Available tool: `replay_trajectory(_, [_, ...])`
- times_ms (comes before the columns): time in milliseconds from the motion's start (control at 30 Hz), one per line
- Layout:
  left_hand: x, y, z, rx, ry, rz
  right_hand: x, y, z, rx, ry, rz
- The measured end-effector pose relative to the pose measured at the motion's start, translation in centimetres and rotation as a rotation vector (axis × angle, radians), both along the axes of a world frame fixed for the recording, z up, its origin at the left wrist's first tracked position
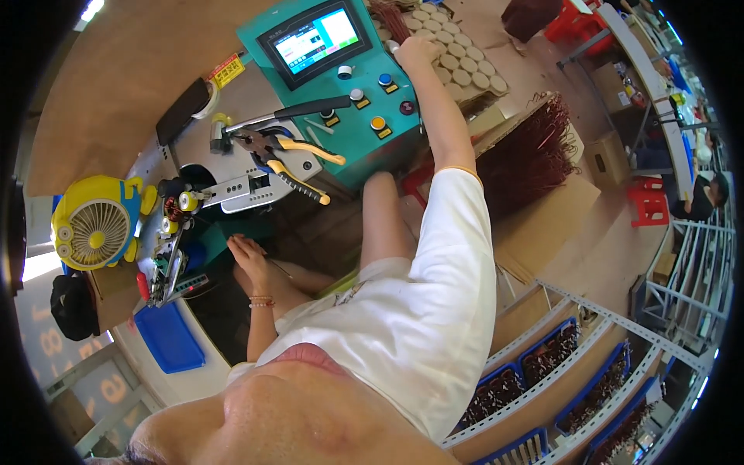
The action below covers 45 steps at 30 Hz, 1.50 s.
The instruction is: The person processes and assembles electrical wires and connectors using a specialized wire processing machine and pliers.
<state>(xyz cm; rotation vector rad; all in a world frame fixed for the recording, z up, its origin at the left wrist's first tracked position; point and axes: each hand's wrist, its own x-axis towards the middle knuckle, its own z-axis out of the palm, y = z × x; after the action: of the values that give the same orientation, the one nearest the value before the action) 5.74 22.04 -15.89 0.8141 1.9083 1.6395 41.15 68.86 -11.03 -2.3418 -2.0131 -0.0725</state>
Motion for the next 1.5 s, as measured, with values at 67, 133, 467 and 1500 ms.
replay_trajectory(67, [0.0, 0.1, 0.1, 0.000, 0.001, -0.016, 0.4, -0.6, -0.3, 0.054, 0.182, -0.021])
replay_trajectory(133, [-0.1, 0.1, 0.0, -0.007, 0.006, -0.023, 0.7, -1.1, -0.6, 0.051, 0.031, -0.012])
replay_trajectory(467, [-0.9, -0.6, 0.0, -0.024, 0.052, -0.036, 2.2, -0.8, -3.6, 0.296, 0.108, 0.164])
replay_trajectory(1500, [-4.2, -3.1, -3.2, -0.018, 0.151, 0.013, -1.9, -12.9, 21.0, 0.705, 0.014, 0.742])
